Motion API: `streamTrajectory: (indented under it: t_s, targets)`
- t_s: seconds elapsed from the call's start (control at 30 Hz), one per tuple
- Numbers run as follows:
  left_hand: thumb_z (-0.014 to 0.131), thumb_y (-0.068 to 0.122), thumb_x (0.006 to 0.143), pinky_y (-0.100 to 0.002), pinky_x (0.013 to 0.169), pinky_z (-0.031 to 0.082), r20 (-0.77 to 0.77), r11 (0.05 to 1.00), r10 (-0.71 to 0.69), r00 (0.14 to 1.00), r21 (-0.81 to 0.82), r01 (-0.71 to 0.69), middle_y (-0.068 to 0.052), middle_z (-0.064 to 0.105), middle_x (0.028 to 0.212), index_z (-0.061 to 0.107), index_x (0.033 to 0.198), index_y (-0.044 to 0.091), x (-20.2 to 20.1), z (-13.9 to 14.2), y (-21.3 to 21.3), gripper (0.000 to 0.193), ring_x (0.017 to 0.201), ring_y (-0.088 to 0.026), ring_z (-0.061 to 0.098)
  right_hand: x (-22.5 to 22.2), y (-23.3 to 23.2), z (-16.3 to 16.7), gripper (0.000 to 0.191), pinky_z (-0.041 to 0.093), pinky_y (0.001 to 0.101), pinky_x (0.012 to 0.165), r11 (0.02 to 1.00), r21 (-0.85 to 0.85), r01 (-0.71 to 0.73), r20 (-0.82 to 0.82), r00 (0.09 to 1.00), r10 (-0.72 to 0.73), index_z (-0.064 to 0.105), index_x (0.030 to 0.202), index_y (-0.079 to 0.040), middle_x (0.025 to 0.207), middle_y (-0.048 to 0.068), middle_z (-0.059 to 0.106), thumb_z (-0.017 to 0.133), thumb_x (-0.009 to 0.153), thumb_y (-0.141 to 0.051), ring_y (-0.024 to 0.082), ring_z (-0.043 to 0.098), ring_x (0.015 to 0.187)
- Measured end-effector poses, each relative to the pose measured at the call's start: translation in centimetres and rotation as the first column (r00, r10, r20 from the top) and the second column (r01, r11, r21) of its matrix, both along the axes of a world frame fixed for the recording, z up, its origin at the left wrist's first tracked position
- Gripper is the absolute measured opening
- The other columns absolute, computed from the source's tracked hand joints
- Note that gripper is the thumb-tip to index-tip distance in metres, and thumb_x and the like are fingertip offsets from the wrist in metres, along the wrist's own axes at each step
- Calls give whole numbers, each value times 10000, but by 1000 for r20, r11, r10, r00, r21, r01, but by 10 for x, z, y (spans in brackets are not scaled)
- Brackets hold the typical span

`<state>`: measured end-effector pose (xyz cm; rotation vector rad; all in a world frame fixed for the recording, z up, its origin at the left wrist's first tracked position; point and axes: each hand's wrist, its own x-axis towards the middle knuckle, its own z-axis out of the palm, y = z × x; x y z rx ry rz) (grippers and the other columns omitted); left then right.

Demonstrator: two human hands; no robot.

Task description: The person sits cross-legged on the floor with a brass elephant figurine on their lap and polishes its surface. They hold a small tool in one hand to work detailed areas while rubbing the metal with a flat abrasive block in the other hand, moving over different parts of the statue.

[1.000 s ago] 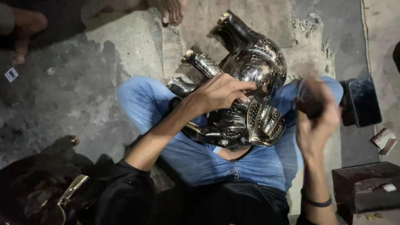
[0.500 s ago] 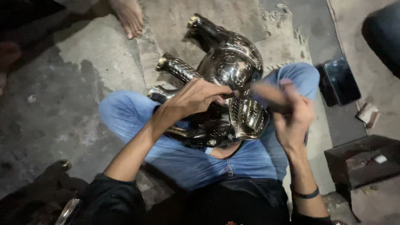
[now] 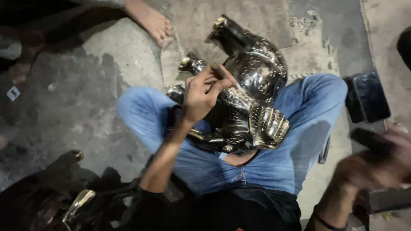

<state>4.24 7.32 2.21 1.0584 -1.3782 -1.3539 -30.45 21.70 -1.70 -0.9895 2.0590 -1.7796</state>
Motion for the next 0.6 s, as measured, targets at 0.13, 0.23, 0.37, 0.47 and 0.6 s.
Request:
streamTrajectory:
  t_s: [0.13, 0.23, 0.37, 0.47, 0.6]
  targets:
    - [707, 116, 970, -277, 847, 611, 30, 984, 154, 988, 91, -156, -85, 755, 1030, 624, 1067, 14, -4, -2, 15, 163, 970, -136, 744, -6, -11, 1, 510, 489, 323, 815, 995, -3, -98, 73, 993, 98, 461, 1429, -48, 1064, 81, 623, 710, 989, 12, 206, 599, 883]
    - [724, 141, 958, -277, 840, 625, 83, 969, 239, 967, 51, -244, -92, 767, 1019, 641, 1050, 6, -14, -10, 34, 183, 960, -130, 754, 10, -48, 11, 463, 486, 275, 779, 910, -56, -411, -4, 911, 411, 416, 1448, -26, 1065, 73, 603, 697, 1083, 17, 169, 582, 860]
    - [668, 73, 1012, -269, 848, 605, 34, 937, 350, 936, -8, -350, -100, 767, 995, 649, 1041, -20, -31, -26, 51, 99, 942, -142, 751, 53, -97, 29, 608, 528, 285, 931, 749, 52, -661, -202, 727, 656, 392, 1517, -22, 1223, 138, 633, 732, 1018, 50, 178, 631, 1044]
    - [634, 3, 1022, -255, 860, 606, 19, 902, 427, 904, -72, -425, -92, 760, 967, 638, 1012, -35, -42, -35, 60, 40, 920, -142, 752, 75, -119, 43, 486, 509, 268, 815, 670, 251, -698, -222, 633, 742, 550, 1391, -7, 1050, 149, 669, 830, 994, -31, 154, 601, 914]
    - [584, -64, 1009, -257, 885, 601, -93, 880, 466, 880, -57, -472, -90, 731, 973, 612, 1007, -41, -51, -43, 62, 36, 938, -141, 734, 87, -140, 58, 434, 508, 308, 725, 546, 456, -703, -222, 504, 835, 660, 1265, -28, 932, 128, 714, 893, 913, -126, 183, 618, 767]
